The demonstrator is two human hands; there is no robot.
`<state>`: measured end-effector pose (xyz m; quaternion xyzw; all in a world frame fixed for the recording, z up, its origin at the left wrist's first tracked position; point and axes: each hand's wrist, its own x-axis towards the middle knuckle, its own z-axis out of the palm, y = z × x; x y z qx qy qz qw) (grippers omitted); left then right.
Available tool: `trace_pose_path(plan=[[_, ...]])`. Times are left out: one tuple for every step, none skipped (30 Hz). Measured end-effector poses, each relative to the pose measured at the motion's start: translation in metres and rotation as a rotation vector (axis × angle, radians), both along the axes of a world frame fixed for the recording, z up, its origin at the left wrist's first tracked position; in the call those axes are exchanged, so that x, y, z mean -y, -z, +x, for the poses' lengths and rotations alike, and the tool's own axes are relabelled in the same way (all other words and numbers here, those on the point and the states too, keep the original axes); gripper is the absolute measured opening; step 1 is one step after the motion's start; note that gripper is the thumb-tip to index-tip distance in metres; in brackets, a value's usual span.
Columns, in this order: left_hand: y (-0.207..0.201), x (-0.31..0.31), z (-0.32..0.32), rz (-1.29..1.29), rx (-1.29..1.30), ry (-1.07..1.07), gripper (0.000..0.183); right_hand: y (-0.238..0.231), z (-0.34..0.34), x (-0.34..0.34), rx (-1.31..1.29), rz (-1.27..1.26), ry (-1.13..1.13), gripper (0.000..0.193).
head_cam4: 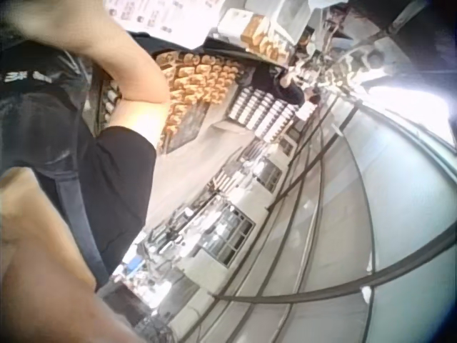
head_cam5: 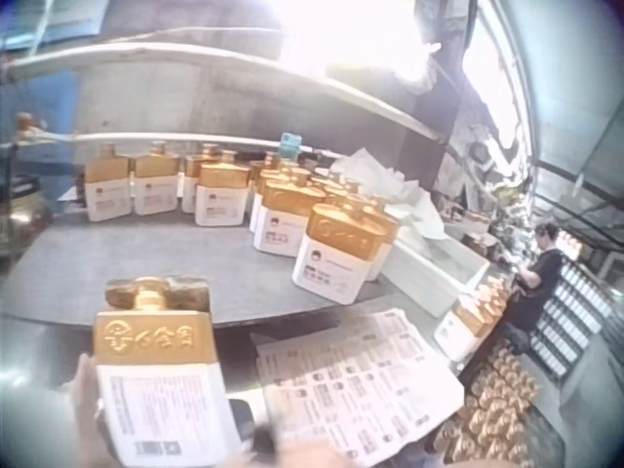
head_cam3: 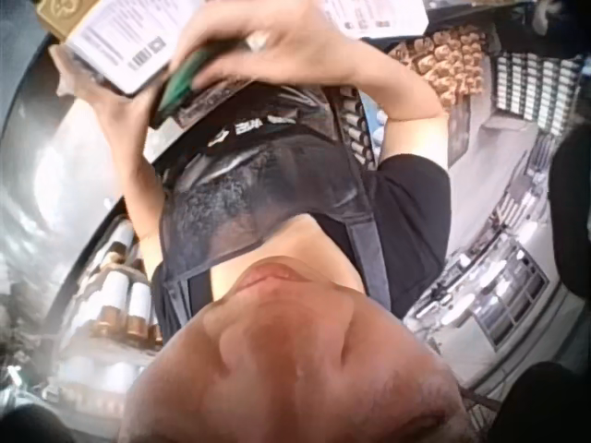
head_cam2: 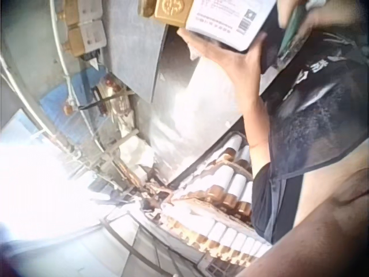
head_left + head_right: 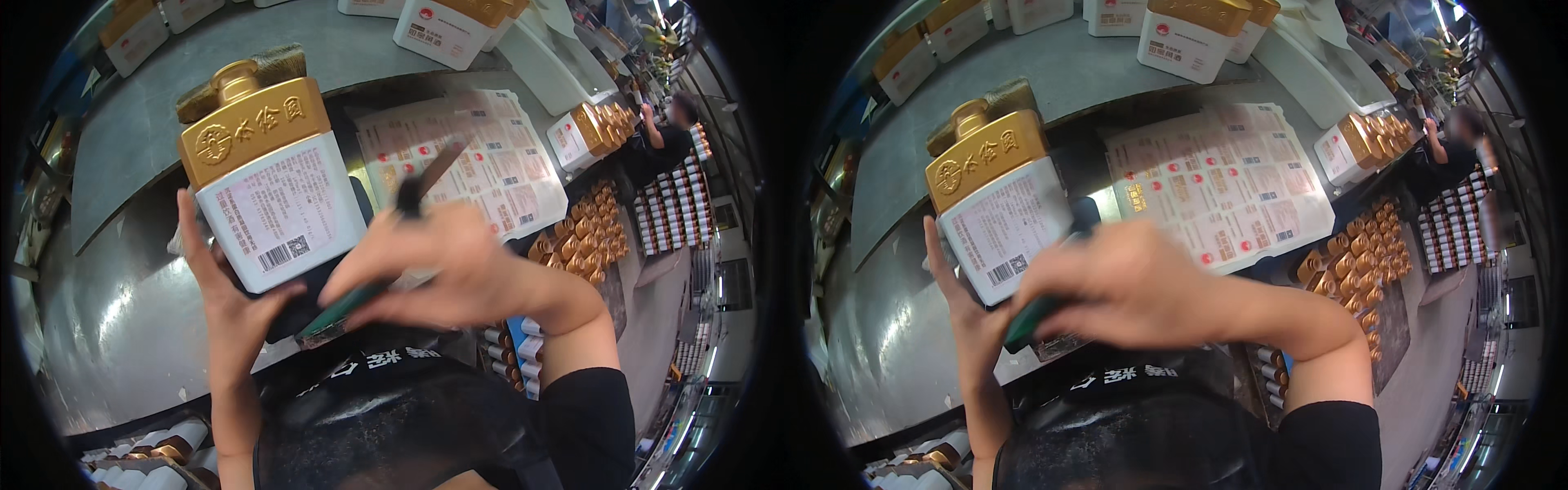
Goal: The person applies labels to gold-topped bottles using a green squeegee tool. They pick up a bottle, place a label on its side, smooth it with the squeegee, and set the bottle aside before repeating the process with another bottle.
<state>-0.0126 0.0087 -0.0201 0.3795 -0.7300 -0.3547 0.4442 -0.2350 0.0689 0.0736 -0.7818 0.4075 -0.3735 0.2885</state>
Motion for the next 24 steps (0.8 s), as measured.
trace_pose_path(plan=[[-0.006, 0.003, -0.002, -0.016, -0.038, -0.017, 0.133, 0.005, -0.017, -0.004, 0.213, 0.17, 0.048, 0.017], [-0.013, 0.003, 0.003, -0.007, -0.126, -0.036, 0.132, 0.01, -0.031, -0.011, 0.33, 0.255, 0.118, 0.017], [-0.02, 0.004, 0.009, -0.001, -0.218, -0.05, 0.132, 0.014, -0.048, -0.022, 0.435, 0.422, 0.211, 0.022], [-0.025, 0.001, 0.016, 0.037, -0.355, -0.045, 0.129, 0.024, -0.059, -0.028, 0.489, 0.344, 0.27, 0.025], [-0.04, -0.003, 0.014, -0.072, -0.406, -0.106, 0.126, 0.034, -0.066, -0.03, 0.642, 0.399, 0.322, 0.021], [-0.041, -0.001, 0.018, -0.25, -0.296, -0.135, 0.119, 0.033, -0.068, -0.031, 0.697, 0.479, 0.353, 0.022], [-0.045, 0.001, 0.019, -0.354, -0.12, -0.095, 0.113, 0.034, -0.065, -0.029, 0.728, 0.507, 0.348, 0.026], [-0.046, 0.001, 0.013, -0.443, 0.045, -0.069, 0.102, 0.036, -0.062, -0.026, 0.759, 0.536, 0.345, 0.031], [-0.049, -0.001, 0.009, -0.546, 0.202, -0.049, 0.092, 0.034, -0.059, -0.019, 0.736, 0.577, 0.292, 0.038], [-0.048, -0.001, 0.003, -0.5, 0.399, -0.007, 0.086, 0.03, -0.052, -0.012, 0.563, 0.558, 0.322, 0.037], [-0.045, 0.002, -0.004, -0.494, 0.431, -0.032, 0.086, 0.025, -0.042, -0.008, 0.504, 0.572, 0.315, 0.039], [-0.041, 0.005, -0.012, -0.488, 0.458, -0.048, 0.085, 0.023, -0.032, -0.007, 0.445, 0.585, 0.319, 0.043], [-0.038, 0.005, -0.021, -0.491, 0.505, -0.05, 0.087, 0.029, -0.028, -0.008, 0.314, 0.458, 0.324, 0.047], [-0.036, 0.004, -0.027, -0.496, 0.552, -0.05, 0.09, 0.034, -0.024, -0.007, 0.184, 0.331, 0.33, 0.052], [-0.034, 0.006, -0.03, -0.489, 0.563, -0.049, 0.09, 0.036, -0.021, -0.008, 0.135, 0.295, 0.34, 0.056], [-0.032, 0.007, -0.031, -0.433, 0.506, -0.024, 0.085, 0.036, -0.02, -0.008, 0.08, 0.261, 0.358, 0.061], [-0.031, 0.007, -0.029, -0.432, 0.497, -0.039, 0.082, 0.041, -0.016, -0.006, 0.08, 0.21, 0.362, 0.062], [-0.029, 0.006, -0.026, -0.426, 0.478, -0.048, 0.079, 0.048, -0.014, -0.005, 0.067, 0.162, 0.373, 0.063], [-0.029, 0.006, -0.024, -0.45, 0.491, -0.067, 0.076, 0.054, -0.014, -0.002, 0.095, 0.163, 0.357, 0.064], [-0.032, 0.005, -0.019, -0.475, 0.517, -0.102, 0.073, 0.059, -0.014, 0.001, 0.133, 0.162, 0.323, 0.064], [-0.032, 0.007, -0.015, -0.451, 0.542, -0.08, 0.072, 0.064, -0.014, 0.002, 0.125, 0.144, 0.323, 0.064], [-0.032, 0.009, -0.01, -0.431, 0.585, -0.076, 0.07, 0.068, -0.014, 0.005, 0.129, 0.123, 0.299, 0.064], [-0.03, 0.009, -0.011, -0.418, 0.572, -0.068, 0.069, 0.072, -0.017, 0.003, 0.118, 0.107, 0.297, 0.064], [-0.026, 0.01, -0.01, -0.47, 0.582, -0.065, 0.069, 0.079, -0.019, -0.002, 0.142, 0.108, 0.313, 0.06]])
